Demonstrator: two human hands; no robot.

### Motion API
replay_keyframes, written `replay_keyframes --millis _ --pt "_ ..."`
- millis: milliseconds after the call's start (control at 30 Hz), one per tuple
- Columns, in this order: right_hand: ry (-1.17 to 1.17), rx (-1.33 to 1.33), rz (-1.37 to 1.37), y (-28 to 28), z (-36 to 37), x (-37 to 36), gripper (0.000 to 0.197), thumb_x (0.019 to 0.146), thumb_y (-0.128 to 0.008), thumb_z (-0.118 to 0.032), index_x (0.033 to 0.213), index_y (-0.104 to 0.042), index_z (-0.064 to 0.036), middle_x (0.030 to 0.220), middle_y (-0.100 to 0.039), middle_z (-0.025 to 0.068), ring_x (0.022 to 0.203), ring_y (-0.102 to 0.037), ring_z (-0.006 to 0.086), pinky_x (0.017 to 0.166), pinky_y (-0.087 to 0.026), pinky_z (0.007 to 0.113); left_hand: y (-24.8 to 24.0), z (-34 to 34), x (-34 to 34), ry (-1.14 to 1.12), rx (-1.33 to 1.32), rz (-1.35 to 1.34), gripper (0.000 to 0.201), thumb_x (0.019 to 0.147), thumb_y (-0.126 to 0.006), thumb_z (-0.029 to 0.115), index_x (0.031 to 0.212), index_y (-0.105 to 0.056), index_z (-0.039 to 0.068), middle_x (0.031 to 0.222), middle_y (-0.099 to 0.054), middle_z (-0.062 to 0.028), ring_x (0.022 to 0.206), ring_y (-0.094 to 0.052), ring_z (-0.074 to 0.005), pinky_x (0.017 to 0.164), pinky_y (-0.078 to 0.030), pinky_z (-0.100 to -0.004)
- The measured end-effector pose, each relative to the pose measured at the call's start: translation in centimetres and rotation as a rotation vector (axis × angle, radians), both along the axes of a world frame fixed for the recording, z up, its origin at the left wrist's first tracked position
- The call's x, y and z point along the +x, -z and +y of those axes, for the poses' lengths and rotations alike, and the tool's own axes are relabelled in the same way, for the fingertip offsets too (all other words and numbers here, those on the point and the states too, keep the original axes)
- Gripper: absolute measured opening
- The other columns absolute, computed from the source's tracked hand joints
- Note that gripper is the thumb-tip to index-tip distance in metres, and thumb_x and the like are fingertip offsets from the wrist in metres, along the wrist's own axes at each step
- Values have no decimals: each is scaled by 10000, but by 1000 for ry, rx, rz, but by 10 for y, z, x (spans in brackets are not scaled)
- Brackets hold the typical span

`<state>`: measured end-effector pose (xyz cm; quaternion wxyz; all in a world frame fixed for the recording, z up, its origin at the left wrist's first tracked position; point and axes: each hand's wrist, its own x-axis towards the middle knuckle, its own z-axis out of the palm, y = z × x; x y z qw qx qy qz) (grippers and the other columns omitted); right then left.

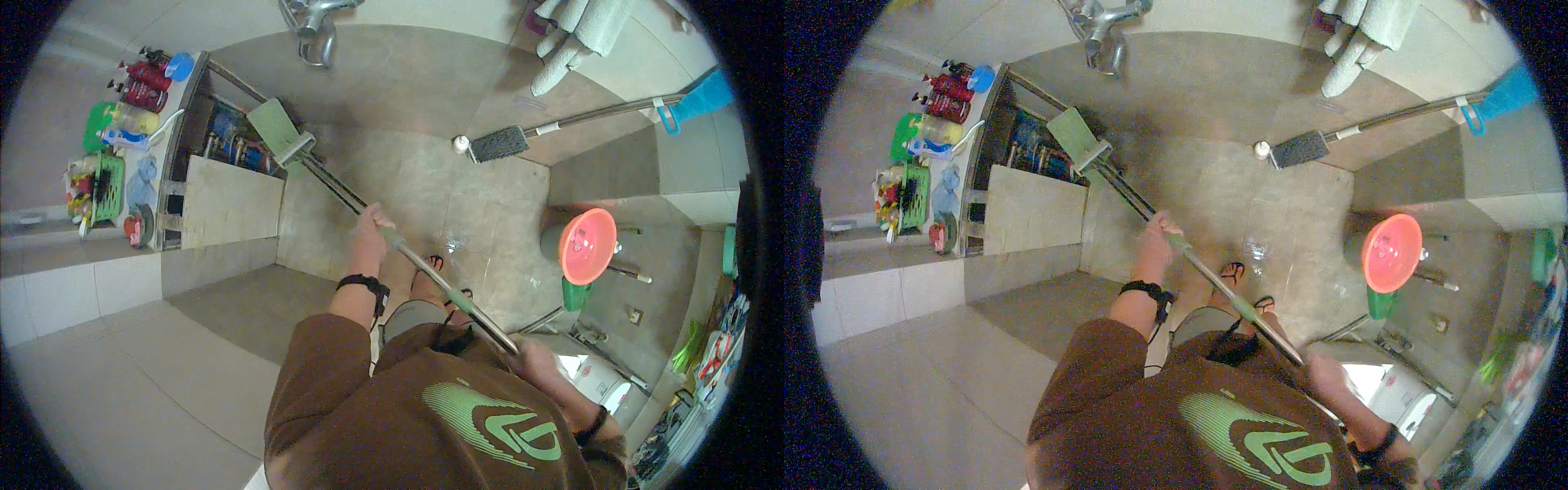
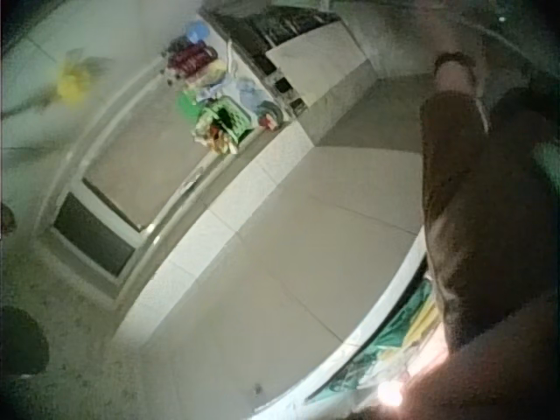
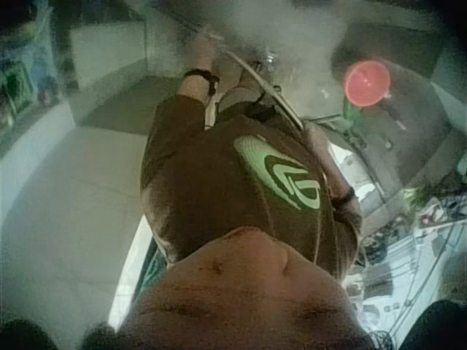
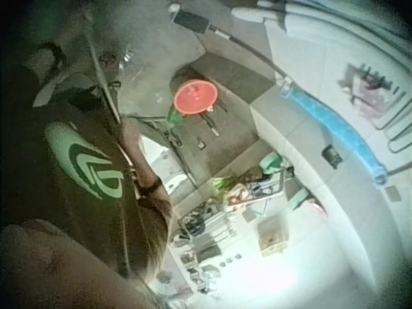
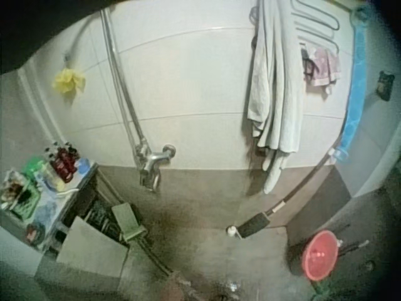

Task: The person mops the bathroom floor using a flat mop, moving back and forth across the tiles. They briefly pick up a small object from the floor and continue mopping around the toilet and sink area.

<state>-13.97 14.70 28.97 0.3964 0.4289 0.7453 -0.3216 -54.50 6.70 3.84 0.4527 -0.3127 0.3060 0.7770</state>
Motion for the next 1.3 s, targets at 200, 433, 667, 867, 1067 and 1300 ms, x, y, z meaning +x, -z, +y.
replay_keyframes --millis 200,433,667,867,1067,1300 --pt "-147 93 195 44 18 -40 344 825 -635 -369 999 -617 -73 899 -668 227 887 -652 402 782 -516 499 10 13 59 125 245 -178 256 892 -588 133 688 -435 143 605 -438 26 532 -452 -110 545 -420 -262" --pt "-121 70 136 22 59 35 317 817 -629 -326 995 -619 -64 906 -665 221 873 -653 404 764 -521 502 -6 30 158 293 -114 673 79 898 -532 70 835 -524 21 690 -493 -96 633 -513 -212 593 -464 -358" --pt "-109 28 148 35 88 84 370 813 -657 -347 1008 -625 -35 919 -654 262 899 -642 424 779 -505 499 18 74 176 274 -147 -83 77 822 -549 0 858 -481 5 761 -554 -156 684 -565 -293 661 -505 -479" --pt "-230 50 204 35 125 120 397 828 -646 -387 1078 -619 -80 922 -670 238 876 -654 415 788 -518 498 -7 71 205 553 -117 459 65 826 -572 18 869 -524 19 788 -585 -133 789 -602 -322 723 -521 -470" --pt "-350 185 205 23 154 141 286 829 -648 -321 1002 -649 -93 902 -677 218 869 -659 401 765 -526 488 -15 93 219 825 -150 663 177 770 -654 13 914 -552 1 915 -659 -123 896 -629 -280 769 -527 -408" --pt "-393 196 331 28 159 142 262 821 -653 -288 962 -651 -67 869 -677 213 835 -662 394 738 -528 489 15 103 210 1083 -458 1081 178 756 -668 59 919 -607 20 928 -682 -118 892 -644 -272 759 -528 -391"
